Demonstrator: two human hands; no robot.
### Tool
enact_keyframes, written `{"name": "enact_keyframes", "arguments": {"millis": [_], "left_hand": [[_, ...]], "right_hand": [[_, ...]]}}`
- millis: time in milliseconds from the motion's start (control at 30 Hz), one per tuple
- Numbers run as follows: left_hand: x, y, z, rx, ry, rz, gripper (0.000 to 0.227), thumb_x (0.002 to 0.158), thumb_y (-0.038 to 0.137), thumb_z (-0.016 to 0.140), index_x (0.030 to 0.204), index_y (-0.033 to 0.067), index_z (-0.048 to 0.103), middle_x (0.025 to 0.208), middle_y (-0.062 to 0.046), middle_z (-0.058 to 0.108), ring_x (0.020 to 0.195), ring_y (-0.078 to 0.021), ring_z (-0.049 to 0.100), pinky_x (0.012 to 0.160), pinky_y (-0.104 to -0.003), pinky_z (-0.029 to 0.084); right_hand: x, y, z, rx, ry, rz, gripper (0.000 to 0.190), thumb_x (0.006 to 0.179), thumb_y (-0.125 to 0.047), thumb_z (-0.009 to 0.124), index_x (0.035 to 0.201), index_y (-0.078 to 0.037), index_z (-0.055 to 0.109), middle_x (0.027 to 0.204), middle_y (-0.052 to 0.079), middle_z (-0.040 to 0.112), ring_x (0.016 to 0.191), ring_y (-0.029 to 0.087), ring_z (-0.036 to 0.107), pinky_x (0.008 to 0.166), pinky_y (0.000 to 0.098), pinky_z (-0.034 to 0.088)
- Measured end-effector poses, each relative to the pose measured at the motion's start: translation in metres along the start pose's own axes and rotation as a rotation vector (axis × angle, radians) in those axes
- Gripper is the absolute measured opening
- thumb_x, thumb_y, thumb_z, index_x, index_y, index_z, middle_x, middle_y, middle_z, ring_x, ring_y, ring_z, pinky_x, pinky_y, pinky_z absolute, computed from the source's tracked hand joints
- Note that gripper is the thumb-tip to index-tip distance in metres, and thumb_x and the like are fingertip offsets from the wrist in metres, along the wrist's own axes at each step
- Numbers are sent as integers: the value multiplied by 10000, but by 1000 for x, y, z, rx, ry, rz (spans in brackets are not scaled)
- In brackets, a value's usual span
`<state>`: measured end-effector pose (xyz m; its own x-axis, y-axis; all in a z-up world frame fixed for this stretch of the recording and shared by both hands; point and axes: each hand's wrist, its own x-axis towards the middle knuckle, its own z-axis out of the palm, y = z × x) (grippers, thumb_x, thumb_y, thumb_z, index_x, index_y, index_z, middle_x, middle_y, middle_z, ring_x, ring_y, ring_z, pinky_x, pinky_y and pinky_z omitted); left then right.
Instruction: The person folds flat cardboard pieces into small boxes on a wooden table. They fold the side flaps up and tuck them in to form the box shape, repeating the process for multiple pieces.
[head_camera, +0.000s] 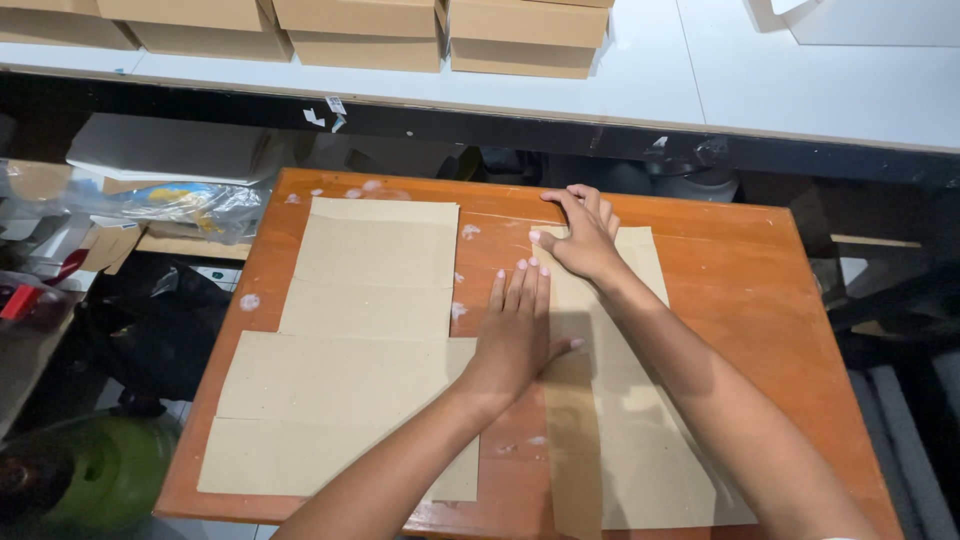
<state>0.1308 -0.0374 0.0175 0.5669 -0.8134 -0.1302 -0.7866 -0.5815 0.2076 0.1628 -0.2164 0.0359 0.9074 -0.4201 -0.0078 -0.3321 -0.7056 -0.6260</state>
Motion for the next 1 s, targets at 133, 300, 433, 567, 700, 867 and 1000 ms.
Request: {"name": "enact_keyframes", "arguments": {"millis": [133,300,433,567,700,867,1000], "left_hand": [[-4,1,-4,-33,57,21,1052,948,694,473,1607,-55,141,1684,-268,174,1582,-384,102,1294,-548,-22],[-8,4,-20,-43,-95,-26,1050,959,720,398,1626,-20,66,1715,-218,68,1598,-342,10,1298,-519,-55],[-4,4,-17,-54,-136,-44,1044,963,713,389,1626,-14,42,1716,-215,34,1599,-329,-18,1295,-511,-76],[-4,5,-18,-50,-91,-39,1041,962,708,421,1628,-13,75,1717,-210,71,1599,-339,18,1298,-512,-41],[-1,3,-5,-25,-78,-32,1071,942,735,422,1627,-12,76,1717,-212,66,1598,-343,3,1295,-535,-44],[-4,4,-3,61,-50,-20,1056,948,749,381,1626,-6,88,1715,-213,74,1595,-342,23,1284,-566,-30],[-11,4,-47,80,-22,25,1083,869,829,447,1578,34,252,1653,-161,266,1556,-289,204,1278,-591,59]], "right_hand": [[4,-9,8,-15,77,57,516,839,-358,738,1323,-362,561,1415,-34,371,1364,227,345,1173,429,175],[5,-11,5,14,85,82,554,819,-368,825,1318,-342,587,1425,1,388,1391,297,345,1179,463,187],[0,-7,-2,32,-10,40,673,788,-383,833,1391,-371,534,1507,12,341,1433,295,310,1179,452,155],[6,-5,3,26,38,54,607,813,-359,819,1356,-369,548,1479,-3,366,1416,283,327,1187,461,160],[15,-7,18,-20,160,109,384,910,-350,771,1249,-369,591,1373,-31,427,1353,269,368,1178,469,189],[24,5,26,-21,200,93,250,974,-354,714,1203,-364,613,1345,-34,454,1337,270,404,1166,480,230],[22,29,1,261,174,-110,354,1116,-448,407,1249,-261,677,1305,147,584,1302,443,515,1142,545,355]]}}
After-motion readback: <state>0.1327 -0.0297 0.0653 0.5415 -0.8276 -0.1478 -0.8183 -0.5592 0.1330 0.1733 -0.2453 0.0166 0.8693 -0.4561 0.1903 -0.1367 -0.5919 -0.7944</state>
